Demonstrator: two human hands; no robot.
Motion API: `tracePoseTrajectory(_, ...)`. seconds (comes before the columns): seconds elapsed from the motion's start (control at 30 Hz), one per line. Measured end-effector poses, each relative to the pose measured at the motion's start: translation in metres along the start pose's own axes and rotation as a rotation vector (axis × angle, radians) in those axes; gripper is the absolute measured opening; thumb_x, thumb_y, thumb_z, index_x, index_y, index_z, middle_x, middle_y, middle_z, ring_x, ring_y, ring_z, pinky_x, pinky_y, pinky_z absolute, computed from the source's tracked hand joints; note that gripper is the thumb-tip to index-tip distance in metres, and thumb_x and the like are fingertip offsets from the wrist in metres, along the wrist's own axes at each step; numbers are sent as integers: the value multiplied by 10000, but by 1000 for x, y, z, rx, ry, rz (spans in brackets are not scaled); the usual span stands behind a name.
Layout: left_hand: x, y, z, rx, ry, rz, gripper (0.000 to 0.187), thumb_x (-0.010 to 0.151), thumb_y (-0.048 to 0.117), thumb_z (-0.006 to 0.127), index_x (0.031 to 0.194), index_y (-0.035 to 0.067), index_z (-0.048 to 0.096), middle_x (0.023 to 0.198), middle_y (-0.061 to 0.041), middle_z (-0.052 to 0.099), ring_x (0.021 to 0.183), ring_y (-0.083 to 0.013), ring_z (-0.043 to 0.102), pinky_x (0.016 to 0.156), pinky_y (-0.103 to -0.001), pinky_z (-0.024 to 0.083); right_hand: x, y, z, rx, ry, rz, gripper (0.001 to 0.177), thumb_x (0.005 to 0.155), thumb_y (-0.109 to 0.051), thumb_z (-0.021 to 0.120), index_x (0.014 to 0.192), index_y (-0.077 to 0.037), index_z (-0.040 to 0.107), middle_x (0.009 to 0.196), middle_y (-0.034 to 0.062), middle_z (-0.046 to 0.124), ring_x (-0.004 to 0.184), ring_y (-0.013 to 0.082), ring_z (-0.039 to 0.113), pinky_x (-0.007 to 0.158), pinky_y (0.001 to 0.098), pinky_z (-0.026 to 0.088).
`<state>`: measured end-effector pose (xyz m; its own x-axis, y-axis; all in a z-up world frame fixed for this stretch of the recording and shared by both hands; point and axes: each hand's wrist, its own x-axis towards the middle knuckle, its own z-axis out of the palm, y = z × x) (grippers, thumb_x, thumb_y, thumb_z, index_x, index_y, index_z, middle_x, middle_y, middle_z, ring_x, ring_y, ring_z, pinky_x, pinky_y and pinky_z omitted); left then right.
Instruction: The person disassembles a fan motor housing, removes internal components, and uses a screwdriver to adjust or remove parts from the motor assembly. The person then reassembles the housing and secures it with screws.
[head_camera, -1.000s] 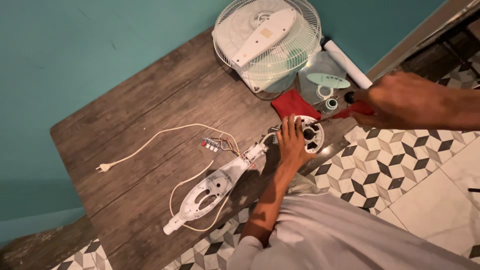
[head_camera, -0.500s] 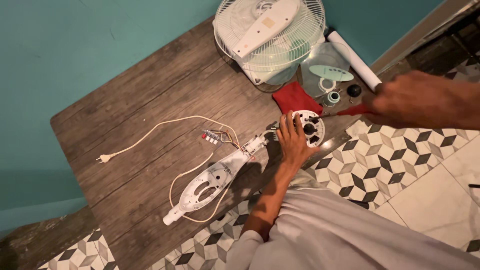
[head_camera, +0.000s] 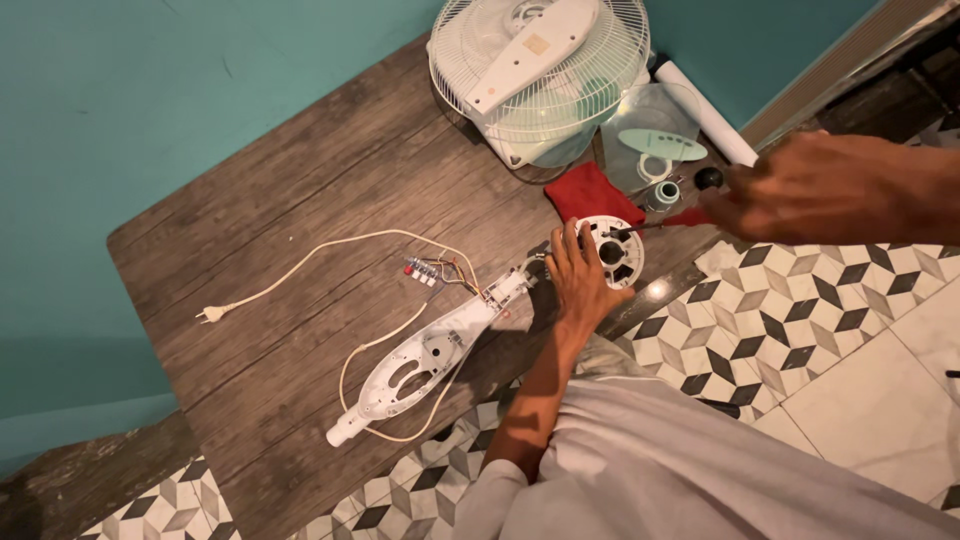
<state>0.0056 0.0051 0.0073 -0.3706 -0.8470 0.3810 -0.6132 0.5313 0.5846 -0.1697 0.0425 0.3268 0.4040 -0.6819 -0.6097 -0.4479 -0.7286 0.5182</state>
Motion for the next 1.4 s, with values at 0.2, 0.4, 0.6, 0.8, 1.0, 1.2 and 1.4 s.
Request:
tracePoseTrajectory(0.2,-8,2,11,13,98,2,1374,478,498,978,1527,-49,279,1570,-258,300,1435,-520,286,1053,-692,300,8,-8,-13,666,-69,480,322,997,-433,656,1032,-139,783,707,81,760,575,208,755,569,342,610)
tracePoseTrajectory(0.4,-10,0,9,4,118,-36,1358,504,476,962,1549,-23,253,1586,-240,291,1466,-505,286,1070,-683,314,11,-5,5,250,214,139,806,832,-388,723,1551,-135,463,908,49,752,788,221,737,648,330,604)
tracePoseTrajectory(0.6,-11,0,9,-16,72,-42,1406,468,433,977,1567,-6,218,1591,-239,262,1465,-502,257,1081,-705,278,9,-7,0,-230,199,-189,426,972,-74,624,1364,53,514,900,126,688,639,171,693,571,303,581)
tracePoseTrajectory(0.8,-8,3,21,35,78,-20,1404,488,436,983,1581,-16,226,1622,-229,265,1493,-486,261,1088,-669,290,-5,-15,-37,483,51,334,376,946,-393,648,1206,-124,689,668,85,696,551,226,718,539,373,605)
tracePoseTrajectory(1.0,-10,11,17,43,112,-7,1375,450,417,987,1538,-29,275,1590,-227,309,1480,-470,287,1084,-654,308,-11,-13,-39,578,46,461,496,916,-423,713,1281,-92,653,707,103,730,630,260,741,640,372,613)
tracePoseTrajectory(1.2,-6,10,11,12,136,15,1384,413,400,990,1521,-38,286,1581,-247,309,1458,-486,294,1054,-665,316,5,-1,-7,-339,643,-17,286,792,-111,623,1072,-57,649,869,99,697,696,238,728,556,302,614)
tracePoseTrajectory(1.4,-8,12,17,-36,184,-42,1328,450,373,967,1523,-17,289,1563,-241,334,1449,-500,306,1033,-684,319,4,-12,-15,-339,298,-114,129,953,-29,605,972,97,620,761,78,627,579,179,694,471,286,610)
